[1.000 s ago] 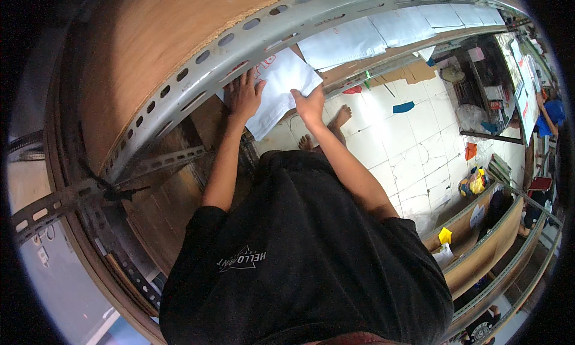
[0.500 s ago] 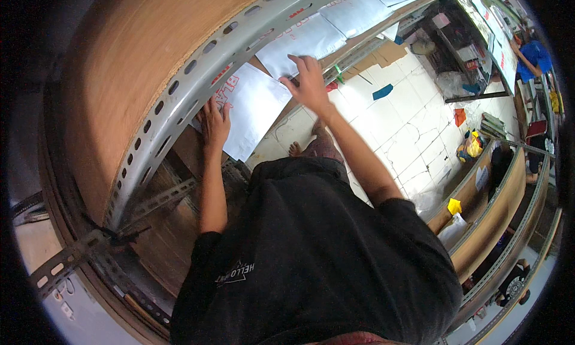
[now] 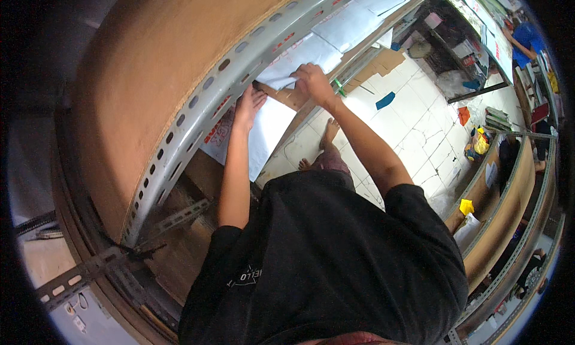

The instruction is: The person retrieves white printed sheets from a metal shelf and places them onto a workbench. They repeatedly smooth and align the sheets by hand to form a neat stack. Another person in a blue shirt is visible nearby, also handling similar sheets.

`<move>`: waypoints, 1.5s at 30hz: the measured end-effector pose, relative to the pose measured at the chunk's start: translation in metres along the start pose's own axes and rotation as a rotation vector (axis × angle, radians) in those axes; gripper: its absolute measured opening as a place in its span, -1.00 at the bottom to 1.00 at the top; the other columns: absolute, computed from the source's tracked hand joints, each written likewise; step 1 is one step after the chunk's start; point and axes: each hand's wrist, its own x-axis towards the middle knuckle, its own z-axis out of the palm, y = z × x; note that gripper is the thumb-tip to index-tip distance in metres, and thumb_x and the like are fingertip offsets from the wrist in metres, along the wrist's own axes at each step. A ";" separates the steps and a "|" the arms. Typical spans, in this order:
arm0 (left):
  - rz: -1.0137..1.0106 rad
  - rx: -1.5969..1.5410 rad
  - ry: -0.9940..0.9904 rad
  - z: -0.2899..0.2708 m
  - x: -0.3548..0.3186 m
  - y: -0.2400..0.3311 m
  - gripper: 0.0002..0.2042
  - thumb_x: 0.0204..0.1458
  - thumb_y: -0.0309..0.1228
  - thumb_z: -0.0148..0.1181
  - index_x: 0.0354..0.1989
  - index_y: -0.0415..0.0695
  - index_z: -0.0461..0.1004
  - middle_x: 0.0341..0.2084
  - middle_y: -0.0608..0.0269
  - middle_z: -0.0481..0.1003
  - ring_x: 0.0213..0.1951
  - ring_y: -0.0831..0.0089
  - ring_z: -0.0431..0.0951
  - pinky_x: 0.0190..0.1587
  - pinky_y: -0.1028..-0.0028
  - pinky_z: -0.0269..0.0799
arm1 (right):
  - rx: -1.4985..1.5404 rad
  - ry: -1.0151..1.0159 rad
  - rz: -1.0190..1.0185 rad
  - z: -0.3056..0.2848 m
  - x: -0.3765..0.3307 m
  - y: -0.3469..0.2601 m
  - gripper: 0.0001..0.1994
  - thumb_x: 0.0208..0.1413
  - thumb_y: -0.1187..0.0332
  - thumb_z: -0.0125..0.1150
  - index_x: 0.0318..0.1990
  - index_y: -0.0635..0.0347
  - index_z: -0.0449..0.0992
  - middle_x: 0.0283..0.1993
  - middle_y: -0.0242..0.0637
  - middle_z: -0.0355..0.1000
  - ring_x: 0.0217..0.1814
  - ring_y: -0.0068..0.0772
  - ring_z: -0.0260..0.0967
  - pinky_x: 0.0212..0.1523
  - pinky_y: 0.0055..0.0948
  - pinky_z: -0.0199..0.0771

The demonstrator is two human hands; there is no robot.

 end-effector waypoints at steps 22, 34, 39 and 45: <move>0.321 0.169 0.308 0.048 0.004 -0.041 -0.61 0.25 -0.40 0.16 0.10 -0.47 0.29 0.10 -0.19 0.42 0.18 0.11 0.43 0.27 0.15 0.32 | 1.639 0.660 1.280 0.002 -0.086 -0.066 -0.44 0.18 0.24 0.36 0.26 0.29 0.33 0.16 -0.11 0.46 0.16 -0.21 0.45 0.18 -0.29 0.43; 1.192 1.815 -0.557 0.107 0.053 -0.018 -0.40 0.34 -0.01 -0.14 0.51 0.06 0.04 0.51 0.12 -0.05 0.53 0.16 -0.16 0.51 0.08 -0.27 | 0.795 0.631 1.311 0.023 -0.084 -0.030 -0.60 0.11 0.33 0.38 0.03 0.41 0.50 0.00 0.00 0.56 -0.02 -0.19 0.53 0.04 -0.28 0.47; 1.212 1.799 -0.421 0.089 0.085 -0.006 -0.36 0.30 0.02 -0.04 0.51 0.13 0.05 0.50 0.12 -0.03 0.52 0.13 -0.12 0.48 -0.06 -0.24 | 0.671 0.510 1.420 -0.013 -0.066 -0.055 -0.61 0.10 0.32 0.39 0.01 0.39 0.51 -0.03 0.04 0.56 -0.02 -0.13 0.54 0.04 -0.24 0.46; 1.007 1.797 -0.209 0.090 0.088 0.015 -0.38 0.30 -0.02 -0.02 0.47 0.01 0.09 0.48 0.01 0.00 0.50 0.05 -0.06 0.45 -0.06 -0.11 | 0.609 0.500 1.463 -0.027 -0.052 -0.068 -0.60 0.10 0.30 0.38 0.01 0.38 0.51 -0.05 0.04 0.57 0.01 -0.13 0.53 0.05 -0.23 0.45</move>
